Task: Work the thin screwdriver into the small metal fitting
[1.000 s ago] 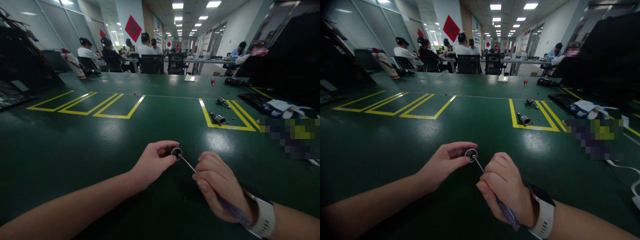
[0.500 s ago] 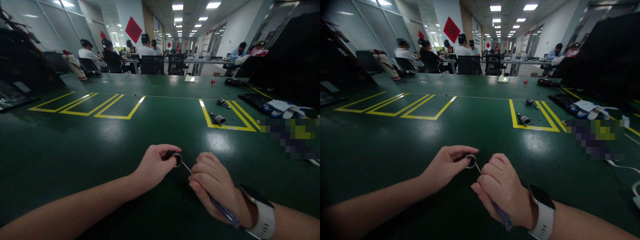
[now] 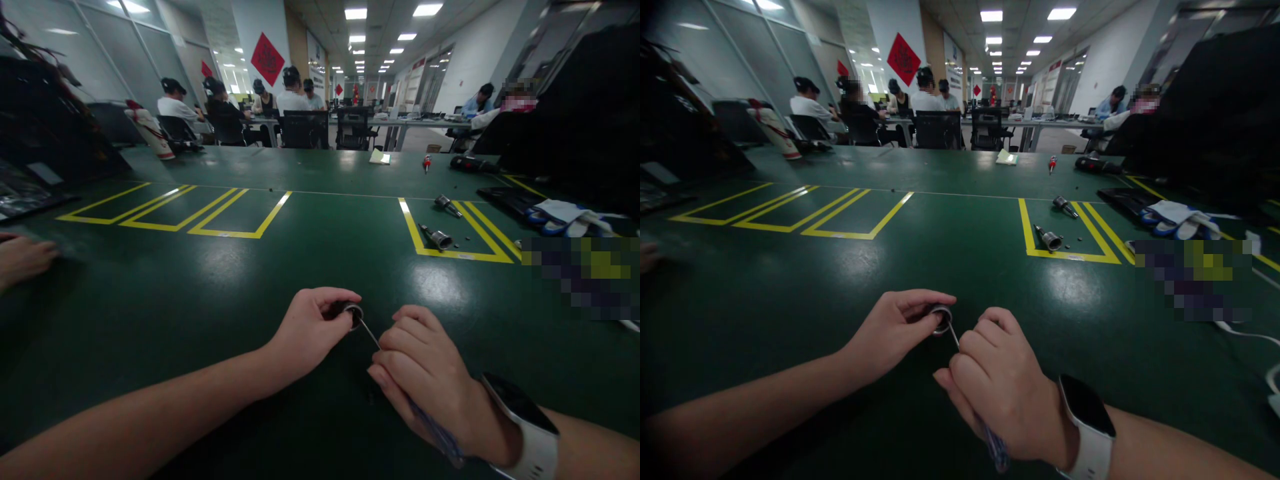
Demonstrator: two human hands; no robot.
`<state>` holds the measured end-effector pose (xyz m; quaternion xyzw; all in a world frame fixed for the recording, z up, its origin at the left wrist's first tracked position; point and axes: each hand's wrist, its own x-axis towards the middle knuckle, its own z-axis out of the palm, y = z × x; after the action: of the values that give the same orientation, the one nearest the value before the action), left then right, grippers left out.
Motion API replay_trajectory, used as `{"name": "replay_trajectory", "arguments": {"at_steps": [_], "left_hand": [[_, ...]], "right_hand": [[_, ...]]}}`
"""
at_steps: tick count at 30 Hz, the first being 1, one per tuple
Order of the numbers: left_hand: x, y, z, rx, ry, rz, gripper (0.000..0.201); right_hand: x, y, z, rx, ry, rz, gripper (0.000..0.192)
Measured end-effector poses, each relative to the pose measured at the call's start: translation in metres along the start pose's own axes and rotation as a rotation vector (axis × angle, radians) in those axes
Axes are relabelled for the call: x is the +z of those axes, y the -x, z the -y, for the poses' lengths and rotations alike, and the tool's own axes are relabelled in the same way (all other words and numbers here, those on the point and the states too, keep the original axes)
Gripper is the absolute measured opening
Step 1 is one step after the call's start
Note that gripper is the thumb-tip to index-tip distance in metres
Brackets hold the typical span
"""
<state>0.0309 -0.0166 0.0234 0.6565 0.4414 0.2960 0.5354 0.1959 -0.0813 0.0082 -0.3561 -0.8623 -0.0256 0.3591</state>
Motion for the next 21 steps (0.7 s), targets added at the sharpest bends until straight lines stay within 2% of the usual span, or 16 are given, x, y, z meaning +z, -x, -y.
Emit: {"name": "replay_trajectory", "arguments": {"at_steps": [6,9,11,15,16,18,21], "left_hand": [[0.001,0.001,0.002,0.039,-0.051,-0.007,0.028],[0.001,0.000,0.004,0.047,-0.052,-0.005,0.028],[-0.001,-0.002,0.005,0.036,-0.047,0.004,0.028],[-0.005,-0.005,0.005,-0.013,-0.031,0.018,0.029],[-0.005,-0.006,0.005,-0.022,-0.020,0.015,0.028],[-0.006,-0.006,0.004,-0.030,0.002,0.006,0.026],[-0.005,-0.007,0.003,-0.037,0.045,0.000,0.023]], "right_hand": [[0.000,-0.003,0.007,-0.035,0.122,0.061,0.021],[-0.004,-0.003,0.004,0.032,-0.076,0.005,0.020],[-0.007,-0.003,-0.001,0.186,-0.345,-0.037,0.025],[-0.005,-0.001,-0.017,0.720,-0.942,-0.092,0.043],[-0.003,0.000,-0.020,0.802,-1.036,-0.057,0.043],[0.000,0.001,-0.025,0.909,-1.135,-0.008,0.044],[0.003,0.001,-0.026,0.958,-1.152,0.075,0.044]]}}
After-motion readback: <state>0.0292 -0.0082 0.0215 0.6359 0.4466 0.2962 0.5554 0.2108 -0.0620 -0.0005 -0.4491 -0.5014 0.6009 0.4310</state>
